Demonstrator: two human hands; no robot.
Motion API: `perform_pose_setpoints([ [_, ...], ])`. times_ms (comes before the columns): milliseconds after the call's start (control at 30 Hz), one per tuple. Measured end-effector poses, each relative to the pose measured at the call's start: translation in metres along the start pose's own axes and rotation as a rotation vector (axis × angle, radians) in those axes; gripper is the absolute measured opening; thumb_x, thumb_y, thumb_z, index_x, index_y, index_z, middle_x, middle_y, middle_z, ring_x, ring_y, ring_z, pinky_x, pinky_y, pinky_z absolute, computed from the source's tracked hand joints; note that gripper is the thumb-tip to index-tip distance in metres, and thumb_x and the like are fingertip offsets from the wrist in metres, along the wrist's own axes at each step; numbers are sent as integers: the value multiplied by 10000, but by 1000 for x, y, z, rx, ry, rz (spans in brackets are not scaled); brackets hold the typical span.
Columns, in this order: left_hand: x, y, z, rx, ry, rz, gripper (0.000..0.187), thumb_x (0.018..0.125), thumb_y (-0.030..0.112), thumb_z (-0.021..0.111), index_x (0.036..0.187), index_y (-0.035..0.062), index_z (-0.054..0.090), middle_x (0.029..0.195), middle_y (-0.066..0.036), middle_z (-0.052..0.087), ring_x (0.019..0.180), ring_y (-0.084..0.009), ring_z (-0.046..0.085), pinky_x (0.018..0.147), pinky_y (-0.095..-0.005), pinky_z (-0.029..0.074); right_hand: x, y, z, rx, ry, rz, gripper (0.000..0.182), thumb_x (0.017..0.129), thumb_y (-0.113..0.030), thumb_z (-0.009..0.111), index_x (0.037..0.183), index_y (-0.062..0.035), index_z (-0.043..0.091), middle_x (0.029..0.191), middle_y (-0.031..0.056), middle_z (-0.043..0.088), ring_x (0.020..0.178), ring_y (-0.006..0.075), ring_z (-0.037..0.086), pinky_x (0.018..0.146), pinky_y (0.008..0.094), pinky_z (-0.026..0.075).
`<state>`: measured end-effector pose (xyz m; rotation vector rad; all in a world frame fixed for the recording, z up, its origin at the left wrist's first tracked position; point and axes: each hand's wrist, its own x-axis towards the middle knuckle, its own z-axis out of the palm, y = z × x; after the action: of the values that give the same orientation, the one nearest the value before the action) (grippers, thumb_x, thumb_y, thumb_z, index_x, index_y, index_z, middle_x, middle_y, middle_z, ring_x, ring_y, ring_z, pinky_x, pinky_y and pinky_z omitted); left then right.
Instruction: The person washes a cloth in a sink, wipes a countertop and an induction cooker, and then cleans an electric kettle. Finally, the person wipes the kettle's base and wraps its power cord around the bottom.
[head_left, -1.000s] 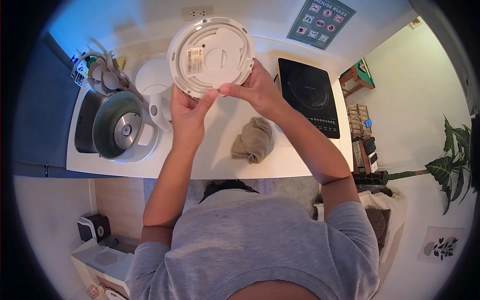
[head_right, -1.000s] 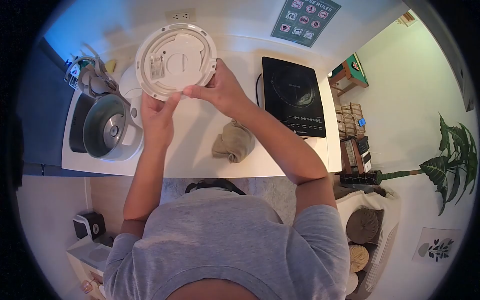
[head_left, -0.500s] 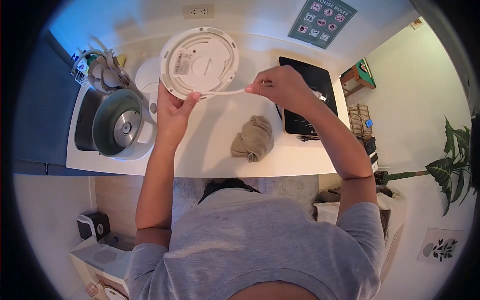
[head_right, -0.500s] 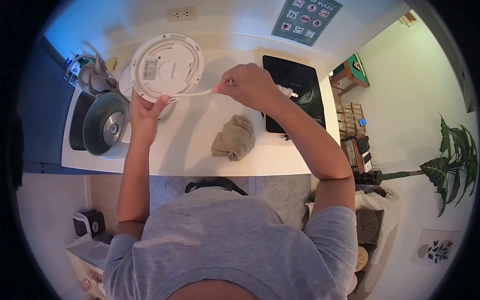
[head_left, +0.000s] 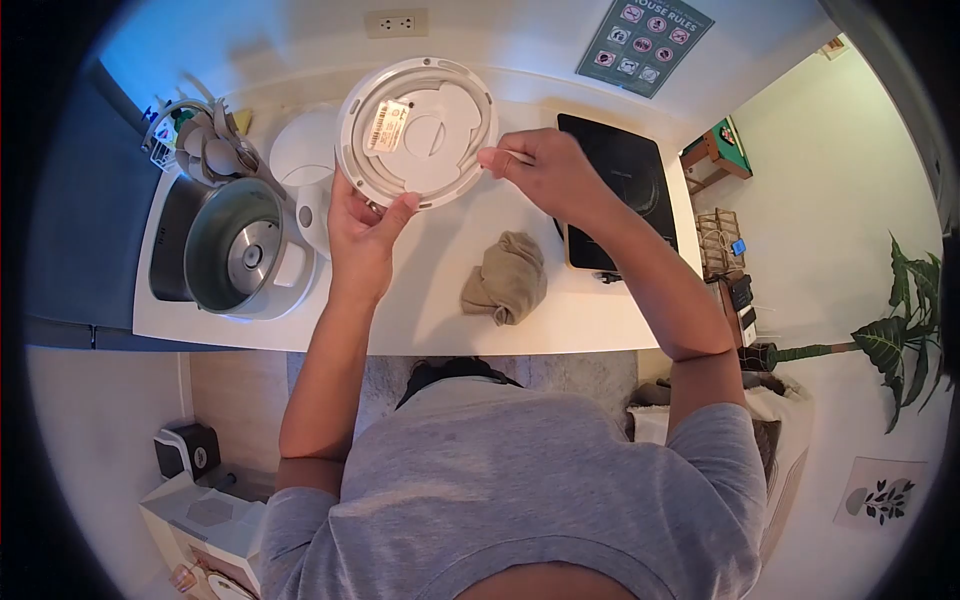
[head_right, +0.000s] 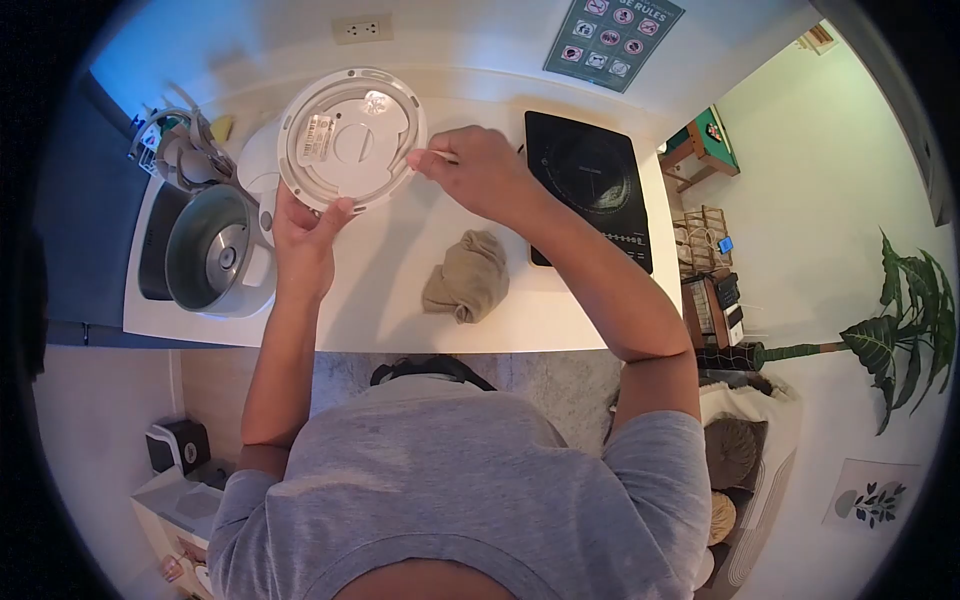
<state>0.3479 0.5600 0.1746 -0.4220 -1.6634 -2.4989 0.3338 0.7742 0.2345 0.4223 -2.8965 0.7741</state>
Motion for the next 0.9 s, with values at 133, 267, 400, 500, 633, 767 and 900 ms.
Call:
perform_pose_setpoints([
  [133,-1,4,-5,-37,1,-69,592,813,-15,630,1324,10,332,1224,-127,522,1075,-201,559,898,-358,498,2,22,13,820,-291,172,346,886,-380,581,927,-39,623,730,-2,529,548,96,437,458,280,343],
  [267,-5,2,-4,-74,2,-114,547,840,-13,591,1324,21,340,1219,-122,529,1062,-204,571,886,-362,510,0,18,-2,1112,-468,168,363,895,-272,574,1134,-5,514,823,11,553,599,89,516,474,222,384],
  [400,-11,-6,-6,-74,20,-143,516,854,-1,576,1317,24,350,1216,-110,533,1062,-202,572,887,-360,511,-7,13,20,1068,-378,82,361,896,-234,579,1160,-16,463,870,24,564,632,86,549,488,201,413],
  [500,-23,-6,-11,9,18,-198,496,859,18,578,1305,22,359,1211,-118,535,1064,-207,574,891,-372,510,-18,8,34,942,-271,97,295,903,-146,556,1109,27,436,857,69,574,623,106,549,526,252,431],
  [633,-38,-9,-18,-11,10,-249,479,863,26,577,1293,17,366,1210,-127,535,1062,-209,577,889,-371,512,-33,0,47,975,-168,24,271,916,-175,553,1049,22,423,817,67,569,618,90,538,550,239,425],
  [767,-43,-5,-14,34,32,-278,465,872,29,568,1290,9,366,1177,-127,560,1059,-207,579,888,-364,511,-34,11,64,1009,-238,110,376,921,-238,550,1184,-12,403,902,39,578,667,79,551,570,205,420],
  [900,-51,-17,-12,145,39,-205,580,865,-9,570,1370,-12,285,1195,-115,552,1033,-164,573,879,-271,475,-38,10,61,1069,-277,214,343,903,-179,565,1156,13,436,888,58,578,677,98,548,591,234,433],
])
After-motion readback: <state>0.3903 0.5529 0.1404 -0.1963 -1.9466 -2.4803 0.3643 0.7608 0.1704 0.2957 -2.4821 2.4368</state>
